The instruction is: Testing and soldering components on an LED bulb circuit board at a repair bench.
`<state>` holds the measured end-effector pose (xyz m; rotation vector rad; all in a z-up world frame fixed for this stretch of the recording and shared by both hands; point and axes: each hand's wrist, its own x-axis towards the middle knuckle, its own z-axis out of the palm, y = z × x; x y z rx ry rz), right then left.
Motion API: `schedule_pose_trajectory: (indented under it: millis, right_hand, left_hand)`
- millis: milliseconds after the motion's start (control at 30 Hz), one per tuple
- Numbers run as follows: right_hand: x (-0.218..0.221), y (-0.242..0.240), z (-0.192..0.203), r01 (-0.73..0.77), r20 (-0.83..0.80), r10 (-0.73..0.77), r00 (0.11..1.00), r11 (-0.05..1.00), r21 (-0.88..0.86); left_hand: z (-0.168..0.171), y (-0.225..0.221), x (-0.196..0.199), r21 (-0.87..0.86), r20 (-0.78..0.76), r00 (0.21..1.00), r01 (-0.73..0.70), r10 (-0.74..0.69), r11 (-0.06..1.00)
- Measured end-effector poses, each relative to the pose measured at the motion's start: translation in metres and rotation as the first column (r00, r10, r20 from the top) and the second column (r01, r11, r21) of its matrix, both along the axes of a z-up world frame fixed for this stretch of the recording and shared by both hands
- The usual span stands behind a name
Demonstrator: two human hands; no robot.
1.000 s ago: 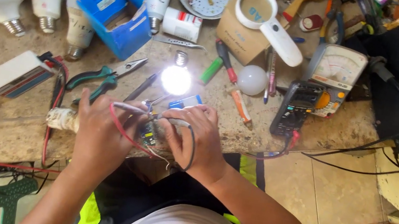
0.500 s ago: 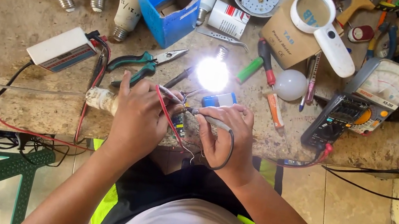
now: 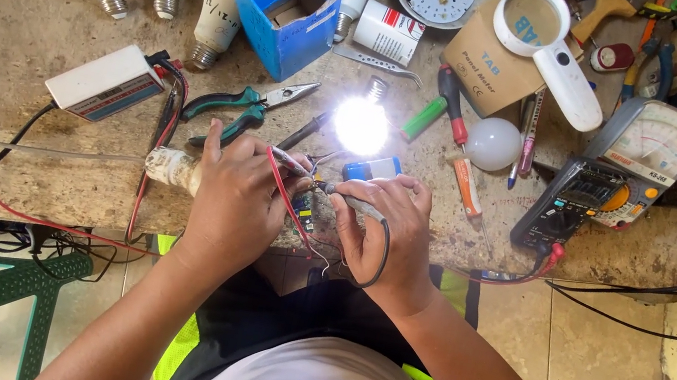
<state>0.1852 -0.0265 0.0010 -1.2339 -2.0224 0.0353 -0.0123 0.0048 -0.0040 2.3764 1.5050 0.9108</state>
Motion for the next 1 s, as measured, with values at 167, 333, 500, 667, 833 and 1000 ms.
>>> schedule_pose_trajectory:
  millis: [167,333,500,667,833,1000]
  right_hand:
    - [0.0001,0.0001,0.0019,-0.004,-0.001,0.004,1.000,1.000,-0.025]
    - [-0.0003,-0.0016,0.0042,0.005,-0.002,-0.005,1.000,0.998,-0.058]
    - [-0.0002,-0.0015,0.0049,0.003,-0.007,-0.004,1.000,0.998,-0.067]
    - [-0.0015,-0.0007,0.0090,0.018,-0.005,-0.018,1.000,0.999,-0.027]
    - [-0.0016,-0.0011,0.0059,0.023,-0.043,-0.024,0.999,0.999,-0.024]
    - [-0.0020,-0.0007,0.0038,0.010,-0.048,-0.011,0.999,1.000,-0.006]
  left_hand:
    - [0.0000,-0.0013,0.0017,-0.003,-0.005,1.000,-0.004,0.004,1.000]
    - [0.0015,-0.0014,0.0035,-0.012,-0.009,1.000,-0.005,0.005,1.000]
    - [-0.0007,-0.0006,0.0047,-0.028,0.000,1.000,0.021,-0.021,0.999]
    - [0.0017,0.0044,0.0049,0.046,-0.064,0.996,0.061,-0.058,0.997]
    - [-0.0038,0.0068,0.0018,0.074,-0.093,0.994,0.057,-0.050,0.996]
    - [-0.0068,0.0058,0.0004,0.064,-0.110,0.994,0.028,-0.021,0.998]
